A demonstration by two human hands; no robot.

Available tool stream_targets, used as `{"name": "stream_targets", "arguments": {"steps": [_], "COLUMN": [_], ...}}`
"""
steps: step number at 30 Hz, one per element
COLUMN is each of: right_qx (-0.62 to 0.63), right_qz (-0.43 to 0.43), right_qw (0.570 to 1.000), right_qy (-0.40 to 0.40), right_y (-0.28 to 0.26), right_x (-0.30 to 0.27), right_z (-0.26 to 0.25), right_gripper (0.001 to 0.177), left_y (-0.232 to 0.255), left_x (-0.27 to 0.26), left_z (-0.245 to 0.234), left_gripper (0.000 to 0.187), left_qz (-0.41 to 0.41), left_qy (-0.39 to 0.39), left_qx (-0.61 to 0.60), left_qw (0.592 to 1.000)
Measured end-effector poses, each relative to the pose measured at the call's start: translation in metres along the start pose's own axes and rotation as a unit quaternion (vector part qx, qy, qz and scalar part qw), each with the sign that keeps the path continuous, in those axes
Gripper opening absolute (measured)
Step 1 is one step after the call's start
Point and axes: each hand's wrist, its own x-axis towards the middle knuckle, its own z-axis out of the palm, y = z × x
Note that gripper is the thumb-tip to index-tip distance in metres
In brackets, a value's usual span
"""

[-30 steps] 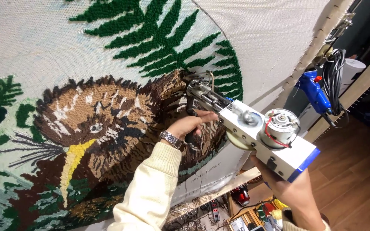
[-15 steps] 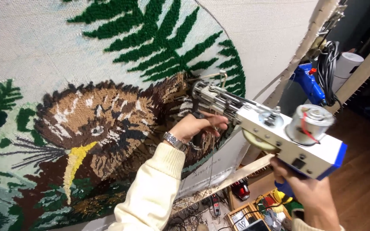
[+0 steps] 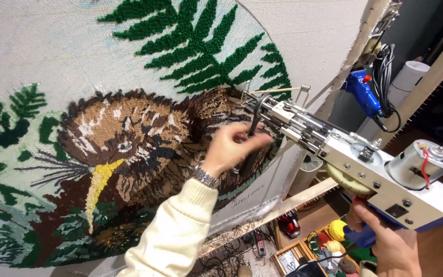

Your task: Using a tufting gun to create a rug with a kiwi bird design on a vertical frame

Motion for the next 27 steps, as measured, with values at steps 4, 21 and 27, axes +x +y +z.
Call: {"name": "stream_targets", "arguments": {"steps": [4,21,27], "right_qx": [-0.006,0.022,0.003], "right_qz": [0.038,0.123,0.166], "right_qw": [0.999,0.992,0.986], "right_qy": [0.020,-0.024,-0.028], "right_y": [-0.005,-0.013,-0.022], "right_x": [-0.008,0.023,0.047], "right_z": [0.002,-0.032,-0.039], "right_gripper": [0.030,0.042,0.036], "left_y": [-0.065,-0.083,-0.080], "left_x": [0.031,0.082,0.054], "left_z": [-0.021,-0.020,-0.012], "left_gripper": [0.049,0.025,0.017], "left_qz": [0.278,0.248,0.287], "left_qy": [0.294,0.416,0.446], "left_qx": [0.117,0.310,0.181], "left_qw": [0.907,0.818,0.828]}}
